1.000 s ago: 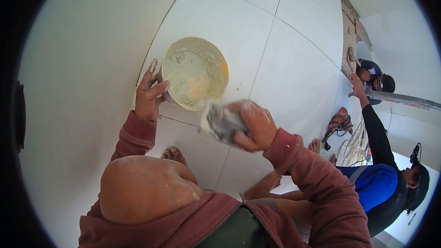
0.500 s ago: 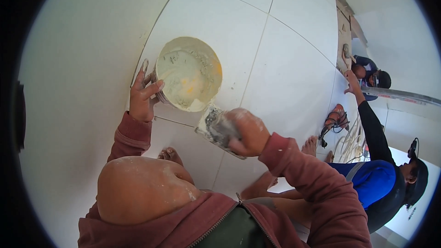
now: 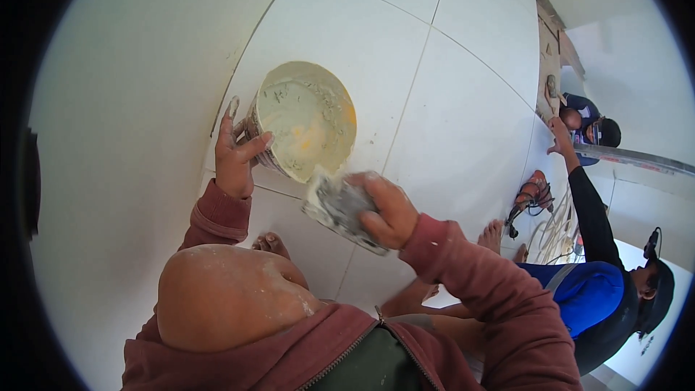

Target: Apply grout or mortar to the seams between floor tiles using a trowel and smoothing it with fingers.

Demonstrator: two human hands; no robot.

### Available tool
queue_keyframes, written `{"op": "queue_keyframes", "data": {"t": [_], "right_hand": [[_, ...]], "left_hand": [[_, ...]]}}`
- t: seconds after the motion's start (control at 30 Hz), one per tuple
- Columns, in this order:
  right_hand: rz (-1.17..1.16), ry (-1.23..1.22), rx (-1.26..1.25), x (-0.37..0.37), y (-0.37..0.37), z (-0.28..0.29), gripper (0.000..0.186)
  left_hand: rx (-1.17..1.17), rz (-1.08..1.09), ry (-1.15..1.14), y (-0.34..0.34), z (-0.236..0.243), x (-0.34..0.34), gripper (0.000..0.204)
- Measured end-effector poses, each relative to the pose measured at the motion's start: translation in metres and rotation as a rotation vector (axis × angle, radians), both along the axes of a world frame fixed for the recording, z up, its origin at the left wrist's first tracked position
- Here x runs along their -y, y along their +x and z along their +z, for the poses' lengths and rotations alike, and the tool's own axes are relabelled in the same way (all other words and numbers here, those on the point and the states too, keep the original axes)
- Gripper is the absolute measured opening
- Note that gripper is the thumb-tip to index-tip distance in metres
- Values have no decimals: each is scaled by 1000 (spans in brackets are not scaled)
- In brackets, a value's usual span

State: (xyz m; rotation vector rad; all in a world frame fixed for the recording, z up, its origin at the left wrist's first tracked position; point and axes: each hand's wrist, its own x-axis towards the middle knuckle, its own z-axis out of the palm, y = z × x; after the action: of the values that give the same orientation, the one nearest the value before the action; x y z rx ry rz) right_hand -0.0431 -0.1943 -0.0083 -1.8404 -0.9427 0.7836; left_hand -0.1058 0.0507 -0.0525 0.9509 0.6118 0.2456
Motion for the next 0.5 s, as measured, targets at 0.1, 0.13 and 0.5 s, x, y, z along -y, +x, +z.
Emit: {"op": "queue_keyframes", "data": {"t": [0.1, 0.13, 0.5], "right_hand": [[-166, 33, -488, 16, 8, 15, 46], [-306, -22, -589, 12, 11, 26, 44], [-295, -187, -683, -24, 27, -9, 32]], "left_hand": [[50, -45, 110, -8, -9, -7, 86], [77, -90, 159, -12, -10, -8, 88], [162, -190, 360, -16, 5, 15, 98]]}}
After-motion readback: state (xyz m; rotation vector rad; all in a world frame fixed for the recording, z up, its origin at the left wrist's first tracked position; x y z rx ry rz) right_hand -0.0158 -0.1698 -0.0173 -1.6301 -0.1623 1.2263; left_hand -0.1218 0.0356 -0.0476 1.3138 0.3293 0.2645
